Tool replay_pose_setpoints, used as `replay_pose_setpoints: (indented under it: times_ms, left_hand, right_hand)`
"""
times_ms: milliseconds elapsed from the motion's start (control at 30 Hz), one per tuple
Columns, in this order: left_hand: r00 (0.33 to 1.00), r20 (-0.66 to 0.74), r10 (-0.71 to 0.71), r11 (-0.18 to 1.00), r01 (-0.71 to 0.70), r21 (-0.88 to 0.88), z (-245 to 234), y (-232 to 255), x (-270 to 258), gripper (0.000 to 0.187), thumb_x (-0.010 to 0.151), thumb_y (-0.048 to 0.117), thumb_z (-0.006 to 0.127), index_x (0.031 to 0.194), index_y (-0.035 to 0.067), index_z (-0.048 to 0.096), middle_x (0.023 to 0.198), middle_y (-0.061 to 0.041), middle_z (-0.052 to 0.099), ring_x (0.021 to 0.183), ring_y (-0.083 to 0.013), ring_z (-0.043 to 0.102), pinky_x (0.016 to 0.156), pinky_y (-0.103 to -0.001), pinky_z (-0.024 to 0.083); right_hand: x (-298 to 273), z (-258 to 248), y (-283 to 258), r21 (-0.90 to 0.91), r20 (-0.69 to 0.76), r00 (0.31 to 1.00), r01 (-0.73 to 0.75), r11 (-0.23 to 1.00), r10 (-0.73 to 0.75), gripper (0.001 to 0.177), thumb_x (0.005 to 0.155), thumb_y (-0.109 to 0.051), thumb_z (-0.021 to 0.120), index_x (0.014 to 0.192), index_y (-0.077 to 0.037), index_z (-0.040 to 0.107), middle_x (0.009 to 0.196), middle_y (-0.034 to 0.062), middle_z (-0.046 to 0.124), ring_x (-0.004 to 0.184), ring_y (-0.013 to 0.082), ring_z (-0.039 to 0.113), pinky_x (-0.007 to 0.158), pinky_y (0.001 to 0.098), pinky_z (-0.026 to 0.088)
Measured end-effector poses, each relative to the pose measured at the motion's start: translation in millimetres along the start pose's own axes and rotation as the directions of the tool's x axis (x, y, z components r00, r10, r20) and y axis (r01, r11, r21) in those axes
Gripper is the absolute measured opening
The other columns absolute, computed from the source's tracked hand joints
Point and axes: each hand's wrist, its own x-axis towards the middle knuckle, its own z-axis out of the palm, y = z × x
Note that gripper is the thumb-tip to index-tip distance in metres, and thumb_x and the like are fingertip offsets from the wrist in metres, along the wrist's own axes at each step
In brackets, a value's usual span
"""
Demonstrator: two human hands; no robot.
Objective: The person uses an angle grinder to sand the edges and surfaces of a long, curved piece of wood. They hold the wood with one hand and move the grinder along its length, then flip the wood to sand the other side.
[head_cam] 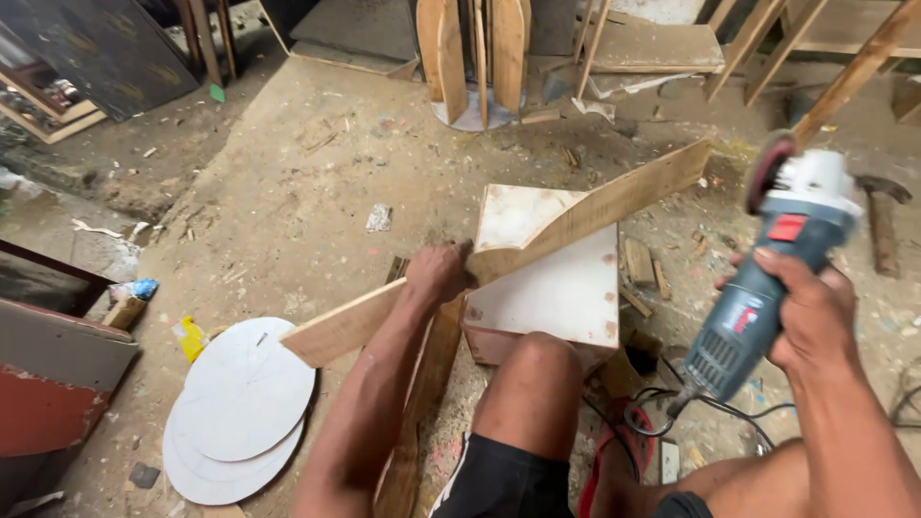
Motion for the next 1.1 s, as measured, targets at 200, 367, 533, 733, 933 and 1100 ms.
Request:
replay_pose_setpoints:
  times_ms: [200, 367, 533, 733, 933, 1100]
  left_hand:
    - [0.996, 0.037, 0.077, 0.978, -0.083, 0.189, 12, 9, -16, 0.025, 0.095, 0.029, 0.070, 0.118, 0.020, 0.069, 0.084, -0.004, 0.067, 0.045, -0.0103, 0.044, 0.034, -0.026, 0.042]
    - [0.999, 0.040, 0.015, 0.987, -0.022, 0.160, 24, 26, 0, 0.004, 0.101, 0.016, 0.065, 0.102, 0.013, 0.068, 0.065, -0.001, 0.063, 0.043, -0.0114, 0.049, 0.033, -0.028, 0.045]
    - [0.993, 0.117, -0.017, 0.996, 0.007, 0.091, 29, 18, 17, 0.031, 0.087, 0.020, 0.066, 0.116, 0.024, 0.074, 0.095, -0.007, 0.077, 0.092, -0.0292, 0.077, 0.078, -0.045, 0.063]
    - [0.996, 0.070, 0.049, 0.994, -0.056, 0.098, 18, 26, 2, 0.016, 0.097, 0.014, 0.059, 0.104, 0.016, 0.072, 0.080, -0.004, 0.069, 0.069, -0.0203, 0.061, 0.060, -0.038, 0.054]
    - [0.996, 0.004, 0.084, 0.989, -0.084, 0.123, 15, 29, -5, 0.013, 0.100, 0.013, 0.058, 0.096, 0.016, 0.070, 0.069, -0.003, 0.067, 0.051, -0.0165, 0.059, 0.048, -0.035, 0.053]
    - [0.996, 0.026, 0.084, 0.982, -0.088, 0.168, 18, 22, -1, 0.008, 0.099, 0.012, 0.062, 0.096, 0.016, 0.068, 0.064, 0.001, 0.062, 0.048, -0.0131, 0.053, 0.047, -0.033, 0.052]
  right_hand:
    - [6, 60, -14, -0.339, 0.108, 0.994, 0.039, 0.940, -0.003, 0.040, 0.087, -0.010, 0.072, 0.120, 0.004, 0.053, 0.084, 0.0158, 0.063, 0.061, 0.0227, 0.064, 0.049, 0.0293, 0.051]
    - [30, 107, -20, -0.933, 0.150, 0.988, 0.126, 0.337, 0.048, 0.051, 0.080, -0.025, 0.075, 0.120, 0.002, 0.058, 0.095, 0.0205, 0.068, 0.076, 0.0361, 0.066, 0.070, 0.0444, 0.053]
    - [71, 107, 19, -0.984, 0.088, 0.981, 0.059, 0.165, 0.171, 0.066, 0.073, -0.044, 0.077, 0.122, -0.004, 0.060, 0.119, 0.0303, 0.069, 0.116, 0.0478, 0.065, 0.095, 0.0596, 0.050]
    - [67, 117, 15, -0.992, 0.092, 0.971, 0.071, 0.101, 0.220, 0.061, 0.080, -0.039, 0.072, 0.122, 0.002, 0.057, 0.110, 0.0289, 0.068, 0.100, 0.0435, 0.064, 0.085, 0.0541, 0.050]
    - [65, 118, 7, -0.995, 0.066, 0.977, 0.049, 0.089, 0.203, 0.051, 0.084, -0.031, 0.074, 0.116, 0.005, 0.059, 0.089, 0.0236, 0.069, 0.071, 0.0384, 0.067, 0.064, 0.0474, 0.053]
    - [73, 121, 15, -0.994, 0.090, 0.975, 0.076, 0.077, 0.202, 0.054, 0.079, -0.032, 0.074, 0.117, 0.006, 0.065, 0.096, 0.0259, 0.073, 0.078, 0.0403, 0.071, 0.069, 0.0474, 0.056]
